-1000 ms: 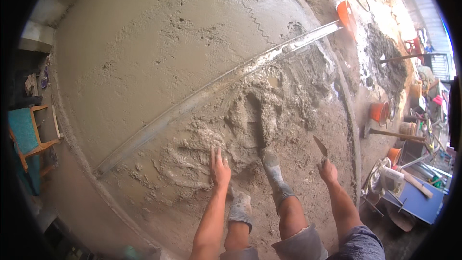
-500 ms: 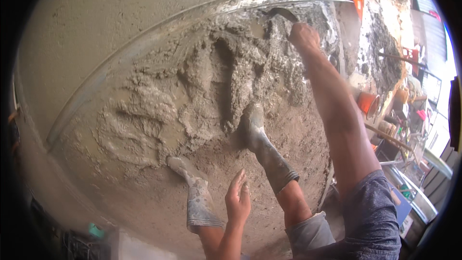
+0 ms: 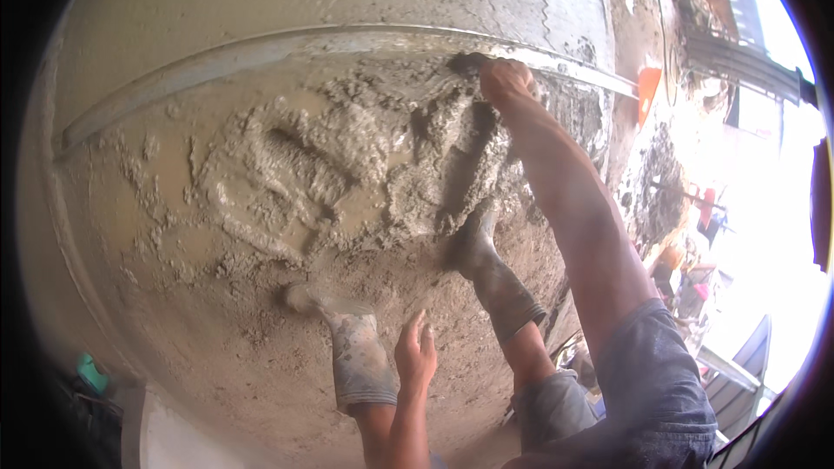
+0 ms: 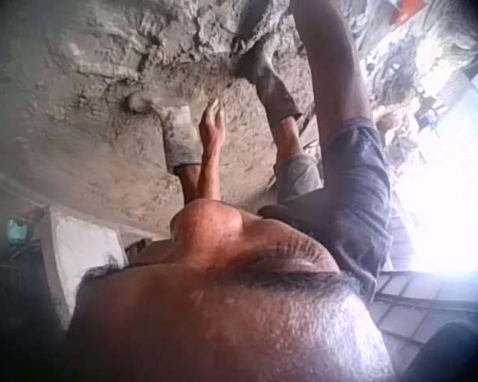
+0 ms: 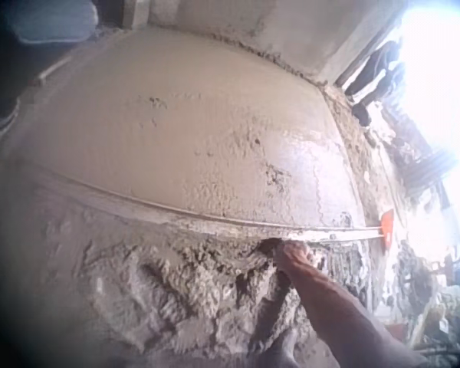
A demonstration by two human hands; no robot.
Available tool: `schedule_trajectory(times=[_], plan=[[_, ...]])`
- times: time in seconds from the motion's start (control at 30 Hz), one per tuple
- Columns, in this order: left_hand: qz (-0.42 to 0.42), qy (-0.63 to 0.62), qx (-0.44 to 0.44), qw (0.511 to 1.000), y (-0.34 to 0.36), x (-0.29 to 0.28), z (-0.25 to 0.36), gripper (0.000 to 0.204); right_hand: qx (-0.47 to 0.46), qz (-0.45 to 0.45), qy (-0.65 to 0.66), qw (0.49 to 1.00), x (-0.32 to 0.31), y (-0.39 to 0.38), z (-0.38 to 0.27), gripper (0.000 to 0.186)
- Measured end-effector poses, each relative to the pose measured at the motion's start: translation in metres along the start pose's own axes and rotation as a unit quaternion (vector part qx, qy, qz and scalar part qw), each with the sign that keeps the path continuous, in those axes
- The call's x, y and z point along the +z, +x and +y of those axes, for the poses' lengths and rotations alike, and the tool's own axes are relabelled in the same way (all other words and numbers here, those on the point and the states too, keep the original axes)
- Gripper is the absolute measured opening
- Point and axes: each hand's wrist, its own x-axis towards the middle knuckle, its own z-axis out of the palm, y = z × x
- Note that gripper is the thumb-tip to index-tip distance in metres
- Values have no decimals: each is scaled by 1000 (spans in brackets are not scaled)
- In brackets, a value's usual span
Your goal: The person uses a long straightedge to screed and level wet concrete on a floor. They repeatedly pull the straightedge across the surface to remove high spots and fill low areas, progressively smoothing the slab.
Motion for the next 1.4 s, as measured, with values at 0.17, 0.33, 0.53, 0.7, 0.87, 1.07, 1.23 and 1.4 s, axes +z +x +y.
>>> schedule_trajectory(times=[0.17, 0.33, 0.53, 0.7, 0.87, 1.07, 1.23, 1.4], plan=[[64, -77, 4, 995, -4, -40, -7, 37, -64, 43, -35, 996, -44, -56, -115, 34], [136, -128, 55, 981, -9, -74, -27, 37, -33, 19, 9, 999, -70, -90, -218, 31], [167, -187, 41, 967, -13, -94, -29, 36, -177, 21, 50, 983, -99, -126, -322, 36], [165, -169, 44, 971, -9, -95, -36, 36, -207, 97, 66, 971, -54, -184, -373, 33], [156, -171, 22, 973, -7, -85, -30, 33, -263, 11, 13, 965, 16, -194, -318, 43], [158, -168, 10, 973, -2, -63, -36, 35, -397, 315, -20, 862, 9, -108, -223, 33], [92, -115, 2, 989, -6, -46, -41, 35, -312, 153, -36, 937, -15, -47, -200, 25], [148, -82, -9, 986, 7, -29, -29, 32, -371, 47, -11, 927, 82, -58, -146, 35]])
